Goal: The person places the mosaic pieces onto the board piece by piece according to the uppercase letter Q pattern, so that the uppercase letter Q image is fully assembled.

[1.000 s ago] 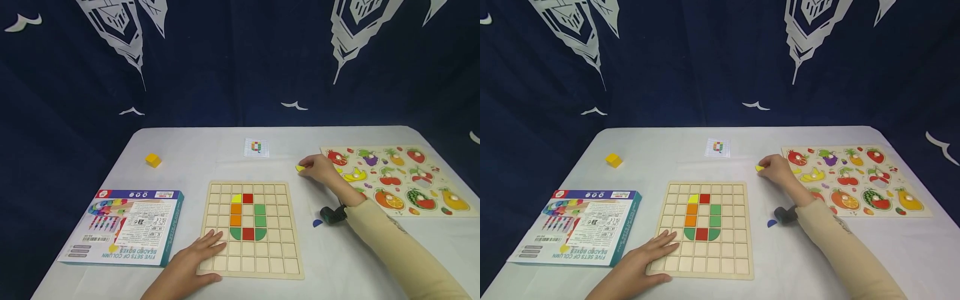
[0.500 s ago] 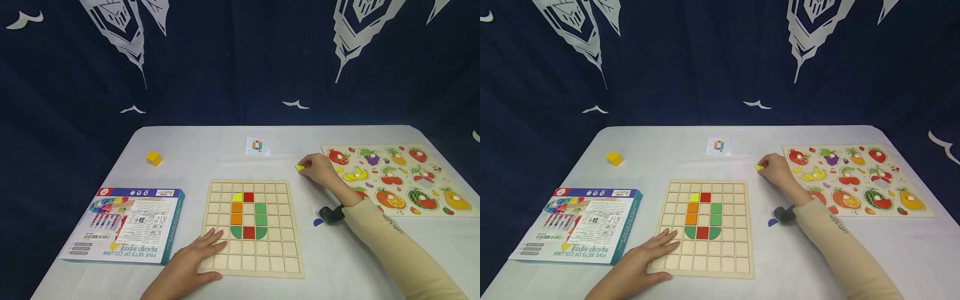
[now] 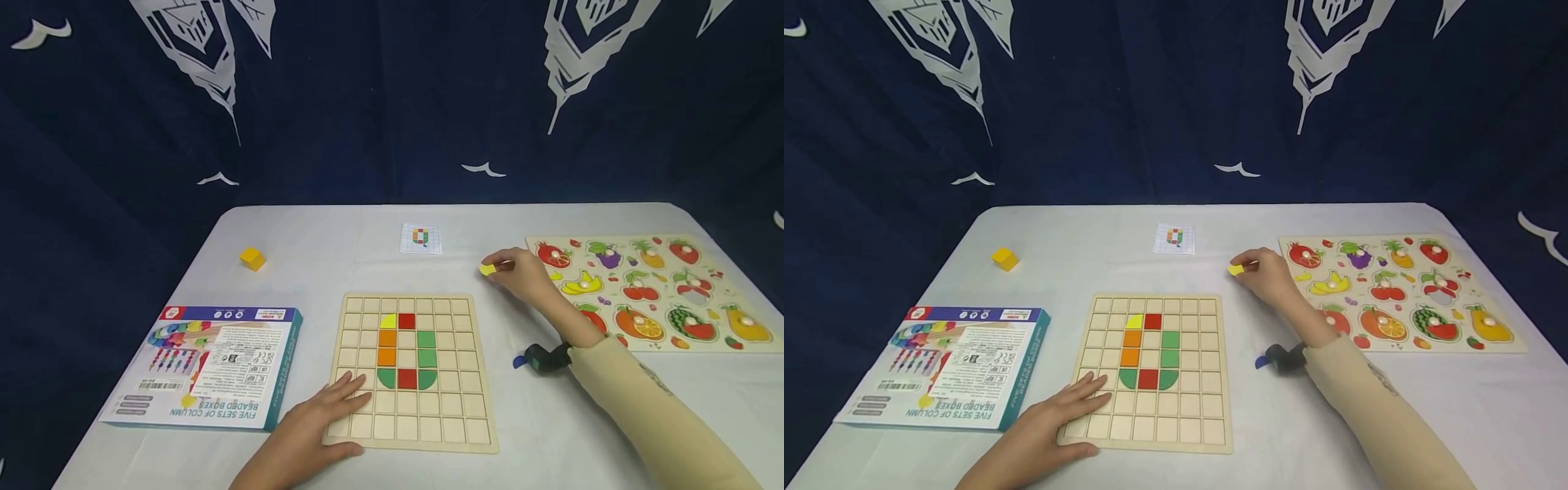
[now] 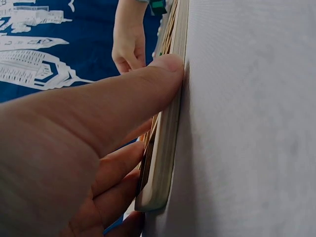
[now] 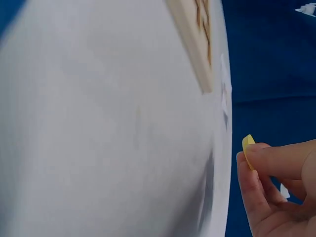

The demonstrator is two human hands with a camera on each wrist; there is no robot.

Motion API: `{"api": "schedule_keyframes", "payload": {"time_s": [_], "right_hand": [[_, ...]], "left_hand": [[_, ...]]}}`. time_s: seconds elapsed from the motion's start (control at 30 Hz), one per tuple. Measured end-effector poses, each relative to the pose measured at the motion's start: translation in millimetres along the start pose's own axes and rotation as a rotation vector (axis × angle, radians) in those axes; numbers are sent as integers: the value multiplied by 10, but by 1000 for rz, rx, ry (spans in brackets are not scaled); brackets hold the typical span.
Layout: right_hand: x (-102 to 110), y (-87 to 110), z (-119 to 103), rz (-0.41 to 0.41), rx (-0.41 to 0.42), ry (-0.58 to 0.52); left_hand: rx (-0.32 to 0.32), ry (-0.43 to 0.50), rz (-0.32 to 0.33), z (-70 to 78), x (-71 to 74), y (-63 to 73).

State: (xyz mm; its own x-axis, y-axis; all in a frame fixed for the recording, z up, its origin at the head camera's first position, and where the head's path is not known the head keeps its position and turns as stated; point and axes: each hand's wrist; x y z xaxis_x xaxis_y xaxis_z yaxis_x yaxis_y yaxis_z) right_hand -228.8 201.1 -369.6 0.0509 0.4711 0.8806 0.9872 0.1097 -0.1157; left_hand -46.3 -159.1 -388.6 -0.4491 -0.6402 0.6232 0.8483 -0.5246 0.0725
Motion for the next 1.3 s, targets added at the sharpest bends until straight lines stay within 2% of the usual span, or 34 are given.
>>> {"api": "schedule_keyframes", "payload": {"time_s": [0.4,0.6,0.77,0.93,1.03,1.3], "right_hand": [[-17,132,-220,-102,96,-309],[-93,135,-336,-170,113,-378],[-199,121,-418,-200,108,-378],[-277,125,-530,-191,131,-321],[-320,135,-587,-186,171,-267],[-407,178,-690,-250,290,-192]], "left_hand": [[22,3,1,-3,-9,-11],[13,6,9,15,-1,-9],[-10,-7,14,8,-1,0],[-31,-20,17,0,1,-1],[-33,-21,16,-4,3,-4],[-29,-27,8,-3,3,-9]]}}
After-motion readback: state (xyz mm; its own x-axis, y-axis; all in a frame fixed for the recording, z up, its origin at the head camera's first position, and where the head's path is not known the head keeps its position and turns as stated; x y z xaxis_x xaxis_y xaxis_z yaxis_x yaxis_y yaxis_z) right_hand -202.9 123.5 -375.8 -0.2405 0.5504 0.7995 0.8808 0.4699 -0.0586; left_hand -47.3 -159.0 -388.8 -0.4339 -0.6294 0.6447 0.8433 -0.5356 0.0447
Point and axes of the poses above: each hand's wrist, its own y-axis away from the middle knuckle, its own x-axis out of the back of the hand, z = x × y, and after that the axes turned 15 degrees about y, right-handed
